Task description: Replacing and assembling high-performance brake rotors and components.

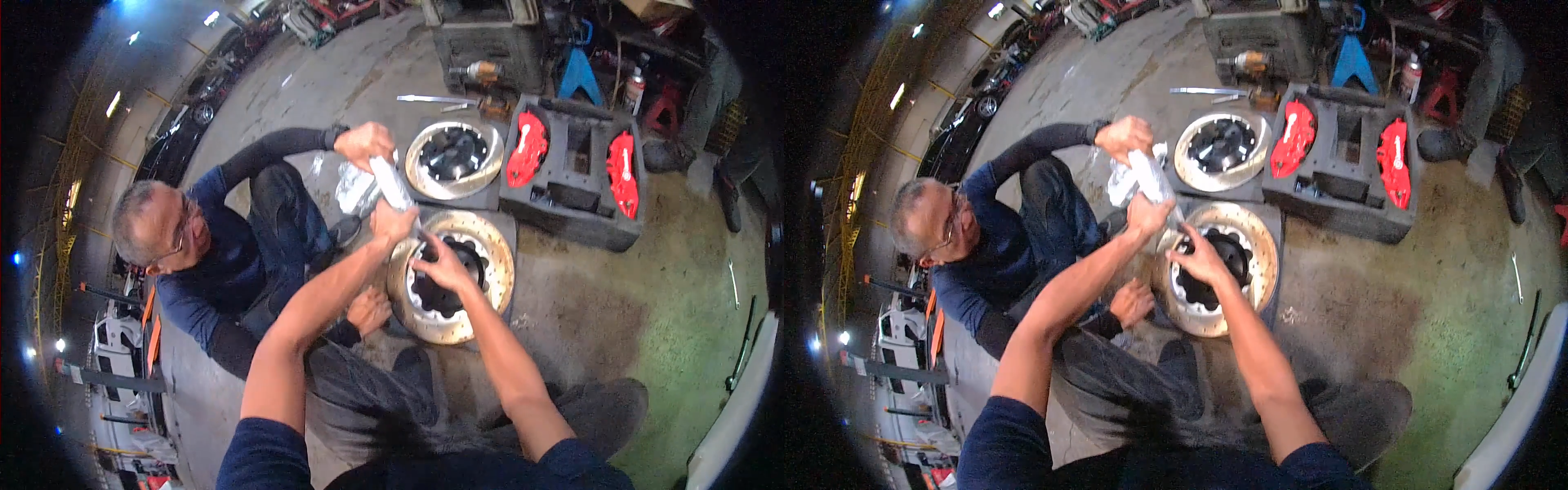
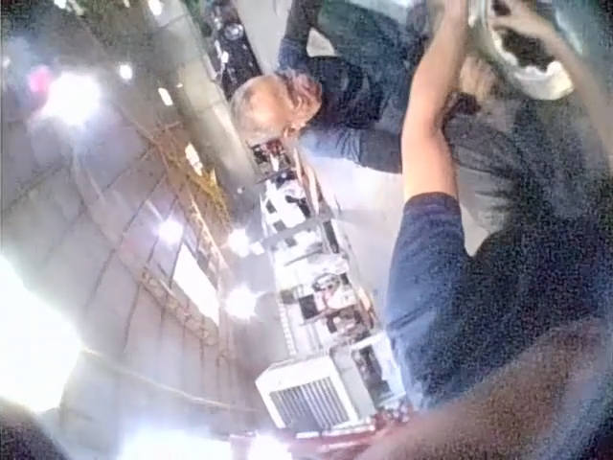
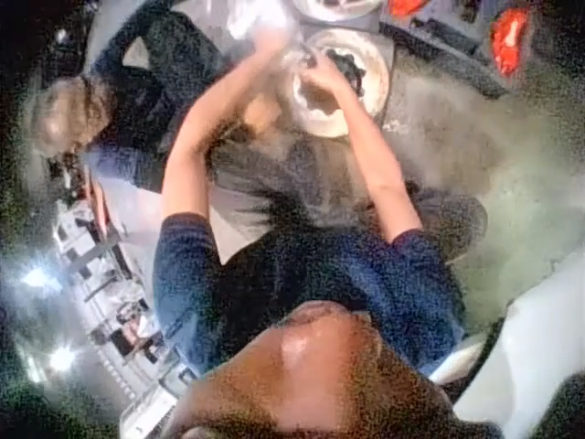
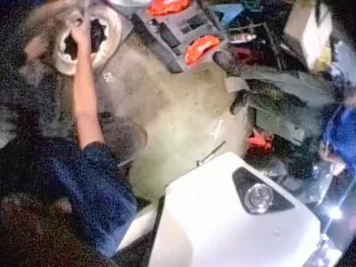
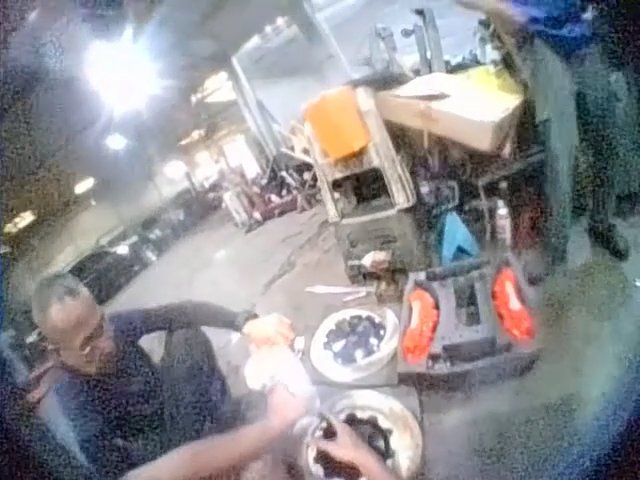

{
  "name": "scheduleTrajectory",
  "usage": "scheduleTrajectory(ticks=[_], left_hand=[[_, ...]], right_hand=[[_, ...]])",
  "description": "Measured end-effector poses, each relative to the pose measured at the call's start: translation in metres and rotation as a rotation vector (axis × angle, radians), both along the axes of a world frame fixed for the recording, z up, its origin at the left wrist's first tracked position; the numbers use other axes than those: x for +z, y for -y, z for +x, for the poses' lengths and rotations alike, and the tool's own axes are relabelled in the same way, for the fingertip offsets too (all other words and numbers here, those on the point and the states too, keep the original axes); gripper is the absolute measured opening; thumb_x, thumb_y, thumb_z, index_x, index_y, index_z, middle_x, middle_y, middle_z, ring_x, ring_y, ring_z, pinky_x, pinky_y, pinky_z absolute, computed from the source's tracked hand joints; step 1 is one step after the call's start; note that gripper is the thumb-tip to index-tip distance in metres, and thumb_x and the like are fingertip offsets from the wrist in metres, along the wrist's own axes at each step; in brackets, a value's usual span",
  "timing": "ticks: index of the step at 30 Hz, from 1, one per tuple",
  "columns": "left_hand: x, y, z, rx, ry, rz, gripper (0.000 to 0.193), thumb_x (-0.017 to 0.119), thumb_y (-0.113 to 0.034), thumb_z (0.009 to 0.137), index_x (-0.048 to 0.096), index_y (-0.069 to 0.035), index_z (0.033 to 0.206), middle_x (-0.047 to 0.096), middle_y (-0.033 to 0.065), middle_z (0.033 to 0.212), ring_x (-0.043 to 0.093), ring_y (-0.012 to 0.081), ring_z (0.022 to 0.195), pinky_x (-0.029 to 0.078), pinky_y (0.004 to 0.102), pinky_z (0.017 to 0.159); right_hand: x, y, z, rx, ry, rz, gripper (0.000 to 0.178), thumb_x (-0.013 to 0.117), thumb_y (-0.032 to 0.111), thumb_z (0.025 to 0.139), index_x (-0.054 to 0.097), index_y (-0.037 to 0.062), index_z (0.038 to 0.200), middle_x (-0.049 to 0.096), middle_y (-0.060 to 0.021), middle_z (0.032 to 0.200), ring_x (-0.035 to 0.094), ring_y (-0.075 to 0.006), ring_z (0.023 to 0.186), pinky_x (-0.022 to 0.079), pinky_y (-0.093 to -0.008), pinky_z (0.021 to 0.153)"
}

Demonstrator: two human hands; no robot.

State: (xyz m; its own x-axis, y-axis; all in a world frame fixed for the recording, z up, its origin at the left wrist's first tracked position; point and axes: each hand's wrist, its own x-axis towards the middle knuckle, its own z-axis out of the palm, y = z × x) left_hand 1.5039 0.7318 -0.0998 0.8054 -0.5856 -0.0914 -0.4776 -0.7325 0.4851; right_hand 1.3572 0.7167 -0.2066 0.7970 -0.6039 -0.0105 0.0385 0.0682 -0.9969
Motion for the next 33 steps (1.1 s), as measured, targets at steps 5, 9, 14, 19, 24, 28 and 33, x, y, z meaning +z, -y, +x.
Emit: scheduleTrajectory(ticks=[5, 9, 14, 19, 24, 28, 33], left_hand=[[0.049, -0.005, -0.001, -0.038, -0.112, -0.044, 0.052, 0.069, -0.036, 0.068, 0.069, 0.003, 0.101, 0.071, 0.0226, 0.097, 0.067, 0.0353, 0.099, 0.049, 0.0417, 0.09], [0.079, -0.016, -0.01, -0.032, -0.362, -0.261, 0.033, 0.064, -0.02, 0.073, 0.067, 0.004, 0.096, 0.068, 0.012, 0.085, 0.061, 0.0206, 0.075, 0.047, 0.0347, 0.07], [0.088, -0.031, -0.017, -0.069, -0.407, -0.379, 0.034, 0.062, -0.021, 0.071, 0.066, 0.007, 0.09, 0.067, 0.0119, 0.083, 0.061, 0.0197, 0.075, 0.047, 0.0331, 0.069], [0.091, -0.035, -0.021, -0.115, -1.023, -0.663, 0.03, 0.055, -0.018, 0.07, 0.063, 0.007, 0.084, 0.063, 0.0093, 0.08, 0.06, 0.0179, 0.07, 0.048, 0.0284, 0.066], [0.072, -0.014, -0.066, -0.367, -0.393, -0.707, 0.047, 0.064, -0.016, 0.082, 0.054, 0.005, 0.123, 0.065, 0.0172, 0.107, 0.064, 0.0224, 0.089, 0.052, 0.0366, 0.082], [0.039, 0.008, -0.118, -0.487, -0.133, -0.613, 0.047, 0.071, -0.021, 0.087, 0.056, 0.001, 0.125, 0.067, 0.0251, 0.108, 0.068, 0.0283, 0.093, 0.053, 0.0366, 0.077], [0.015, 0.017, -0.139, -0.383, -0.167, -0.559, 0.023, 0.067, -0.018, 0.089, 0.067, 0.001, 0.102, 0.07, 0.0217, 0.089, 0.07, 0.0275, 0.079, 0.051, 0.039, 0.071]], right_hand=[[0.022, 0.001, -0.005, -0.403, 0.051, -0.138, 0.055, 0.074, 0.033, 0.085, 0.056, 0.0026, 0.127, 0.057, -0.0181, 0.126, 0.056, -0.0337, 0.117, 0.043, -0.0403, 0.1], [0.067, 0.006, -0.006, -0.393, 0.298, -0.248, 0.049, 0.072, 0.033, 0.086, 0.059, 0.0015, 0.123, 0.059, -0.0158, 0.117, 0.058, -0.0311, 0.109, 0.046, -0.0379, 0.095], [0.079, 0.038, -0.013, -0.697, 0.098, -0.326, 0.066, 0.074, 0.04, 0.084, 0.052, -0.0022, 0.13, 0.054, -0.0198, 0.127, 0.053, -0.032, 0.118, 0.04, -0.0402, 0.103], [0.049, 0.071, -0.064, -0.101, 0.262, 1.084, 0.064, 0.073, 0.034, 0.087, 0.049, -0.0029, 0.134, 0.061, -0.0191, 0.123, 0.06, -0.0311, 0.113, 0.047, -0.0441, 0.1], [0.069, 0.078, -0.14, -0.52, 0.328, 0.811, 0.071, 0.083, 0.021, 0.076, 0.049, -0.0074, 0.132, 0.062, -0.0157, 0.121, 0.061, -0.0262, 0.11, 0.05, -0.0383, 0.096], [0.087, 0.084, -0.188, -0.772, 0.303, 0.632, 0.07, 0.083, 0.017, 0.075, 0.051, -0.0082, 0.131, 0.061, -0.0153, 0.122, 0.06, -0.0267, 0.11, 0.049, -0.0372, 0.095], [0.087, 0.061, -0.214, -1.018, 0.281, 0.588, 0.064, 0.083, 0.01, 0.075, 0.053, -0.0079, 0.129, 0.062, -0.0149, 0.12, 0.06, -0.0242, 0.108, 0.048, -0.0351, 0.092]])
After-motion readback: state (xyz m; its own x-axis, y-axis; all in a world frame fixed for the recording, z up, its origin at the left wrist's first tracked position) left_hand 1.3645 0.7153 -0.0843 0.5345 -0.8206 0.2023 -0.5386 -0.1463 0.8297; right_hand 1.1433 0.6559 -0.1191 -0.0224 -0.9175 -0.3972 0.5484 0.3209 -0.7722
